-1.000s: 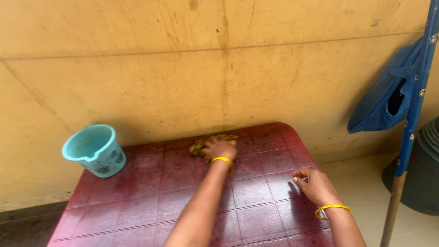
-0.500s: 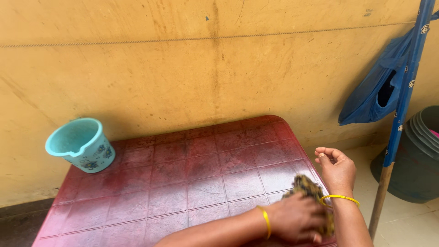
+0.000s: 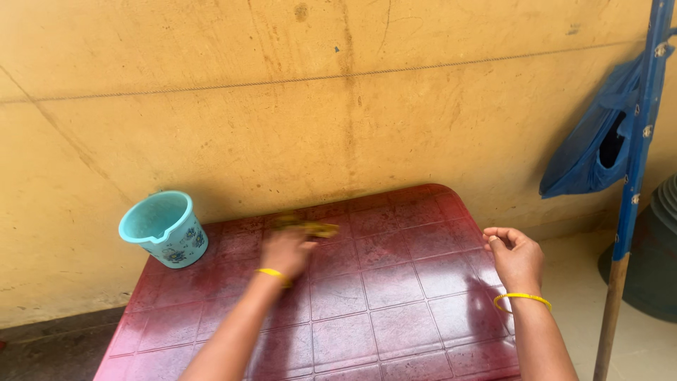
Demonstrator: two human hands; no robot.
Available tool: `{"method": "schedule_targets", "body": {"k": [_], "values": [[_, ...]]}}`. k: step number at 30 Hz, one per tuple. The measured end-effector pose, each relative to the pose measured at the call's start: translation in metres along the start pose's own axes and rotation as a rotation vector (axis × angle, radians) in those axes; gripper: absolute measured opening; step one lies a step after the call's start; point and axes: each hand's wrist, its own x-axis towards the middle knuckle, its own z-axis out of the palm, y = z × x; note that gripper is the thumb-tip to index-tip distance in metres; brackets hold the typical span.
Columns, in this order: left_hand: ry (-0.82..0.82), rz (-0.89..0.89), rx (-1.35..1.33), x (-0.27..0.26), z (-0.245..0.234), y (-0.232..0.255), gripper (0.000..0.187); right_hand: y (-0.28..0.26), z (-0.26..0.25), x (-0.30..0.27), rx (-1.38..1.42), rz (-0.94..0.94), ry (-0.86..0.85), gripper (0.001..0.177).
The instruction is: The person wipes the surface of a red plastic table with a cloth, periodically rinsing and wringing the cloth in a blue bucket of water.
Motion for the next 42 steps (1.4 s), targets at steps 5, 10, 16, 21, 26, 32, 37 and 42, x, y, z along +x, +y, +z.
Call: {"method": "schedule_targets", "body": {"k": [5,10,16,21,26,32,37,42], "values": [[0.030,-0.387,0.099,-0.013,0.018,-0.070,0.058,0.003,0.000,0.000,-0.018,-0.018,-0.001,0.014],[-0.085,-0.319,0.271,-0.036,0.027,0.051,0.057,0.002,0.006,0.000,-0.003,-0.013,-0.010,0.014],[0.098,0.814,-0.155,-0.139,0.089,0.259,0.079,0.017,0.017,0.011,0.085,-0.058,-0.037,0.014],[-0.008,0.848,-0.278,-0.160,0.087,0.271,0.058,0.031,0.017,0.018,0.120,-0.104,-0.078,0.012],[-0.137,0.386,-0.349,-0.144,0.055,0.126,0.065,0.033,0.007,0.018,0.129,-0.069,-0.092,0.011],[0.002,-0.345,0.056,-0.229,-0.029,-0.113,0.050,0.042,0.005,0.022,0.167,-0.061,-0.122,0.011],[-0.063,-0.637,0.318,-0.294,-0.054,-0.209,0.059,0.054,0.009,0.025,0.155,-0.069,-0.179,0.012],[0.003,-0.656,0.352,-0.302,-0.024,-0.186,0.047,0.051,0.021,0.016,0.084,-0.118,-0.224,0.012]]}}
